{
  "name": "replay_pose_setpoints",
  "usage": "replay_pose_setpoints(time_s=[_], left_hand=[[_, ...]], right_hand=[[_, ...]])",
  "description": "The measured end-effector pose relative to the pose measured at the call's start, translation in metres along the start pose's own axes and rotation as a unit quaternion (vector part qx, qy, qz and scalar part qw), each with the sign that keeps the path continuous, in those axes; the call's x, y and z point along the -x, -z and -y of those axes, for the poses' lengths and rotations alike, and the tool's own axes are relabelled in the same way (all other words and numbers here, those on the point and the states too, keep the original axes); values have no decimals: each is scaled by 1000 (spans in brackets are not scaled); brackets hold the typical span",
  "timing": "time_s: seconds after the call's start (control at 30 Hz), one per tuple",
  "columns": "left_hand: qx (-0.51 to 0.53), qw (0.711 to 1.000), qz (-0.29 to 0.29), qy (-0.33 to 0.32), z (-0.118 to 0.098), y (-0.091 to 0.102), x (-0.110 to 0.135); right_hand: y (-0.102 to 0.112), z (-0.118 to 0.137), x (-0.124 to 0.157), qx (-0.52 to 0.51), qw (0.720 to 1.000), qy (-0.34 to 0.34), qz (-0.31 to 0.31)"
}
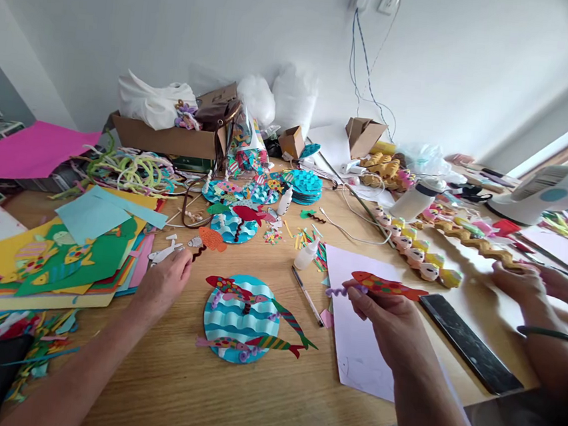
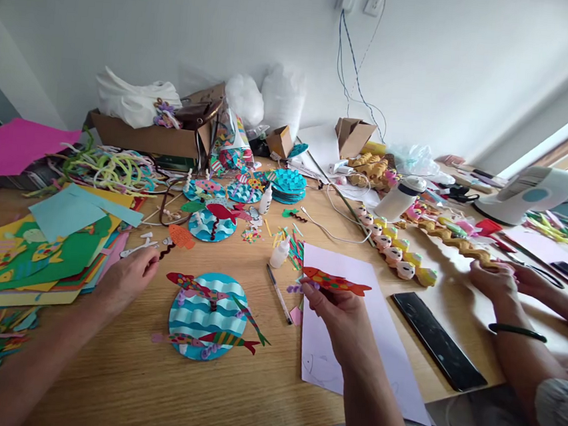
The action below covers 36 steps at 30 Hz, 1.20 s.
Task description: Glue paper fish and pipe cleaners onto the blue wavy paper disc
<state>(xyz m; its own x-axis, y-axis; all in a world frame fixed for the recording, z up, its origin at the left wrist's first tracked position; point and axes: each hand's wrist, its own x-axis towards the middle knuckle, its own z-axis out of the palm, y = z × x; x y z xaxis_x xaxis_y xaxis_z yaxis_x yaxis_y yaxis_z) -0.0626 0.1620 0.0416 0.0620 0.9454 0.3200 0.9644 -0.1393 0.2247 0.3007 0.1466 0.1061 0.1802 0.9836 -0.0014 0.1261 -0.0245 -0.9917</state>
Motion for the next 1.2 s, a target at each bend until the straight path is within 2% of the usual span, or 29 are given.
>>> replay_pose_setpoints(time_s=[0.13, 0.3, 0.53, 0.7, 0.8, 0.9, 0.97, 1.07, 1.2], left_hand=[[22, 999, -35, -21, 0, -1, 0], [58, 997, -39, -28, 3, -3, -3], [84, 996, 3, -23, 9, -20, -18], [87, 995, 34, -24, 7, -26, -22], [99, 993, 48, -31, 6, -26, -19], [113, 992, 47, -31, 5, -22, -15], [118, 992, 39, -26, 4, -15, -13], [128, 992, 9, -20, -1, 1, -8], [139, 990, -21, -17, -9, 16, 0]], right_hand=[[-1, -2, 0, 1, 1000, -10, 7], [-4, -3, 1, -13, 1000, -9, 27], [-18, -3, -9, -48, 995, -23, 83], [-32, 1, -18, -12, 989, -16, 146], [-35, 3, -21, 23, 990, 5, 140], [-31, -2, -18, 84, 989, 5, 122], [-27, -10, -14, 128, 982, -6, 141], [-26, -25, -8, 162, 971, -42, 171], [-35, -41, 0, 236, 953, -94, 164]])
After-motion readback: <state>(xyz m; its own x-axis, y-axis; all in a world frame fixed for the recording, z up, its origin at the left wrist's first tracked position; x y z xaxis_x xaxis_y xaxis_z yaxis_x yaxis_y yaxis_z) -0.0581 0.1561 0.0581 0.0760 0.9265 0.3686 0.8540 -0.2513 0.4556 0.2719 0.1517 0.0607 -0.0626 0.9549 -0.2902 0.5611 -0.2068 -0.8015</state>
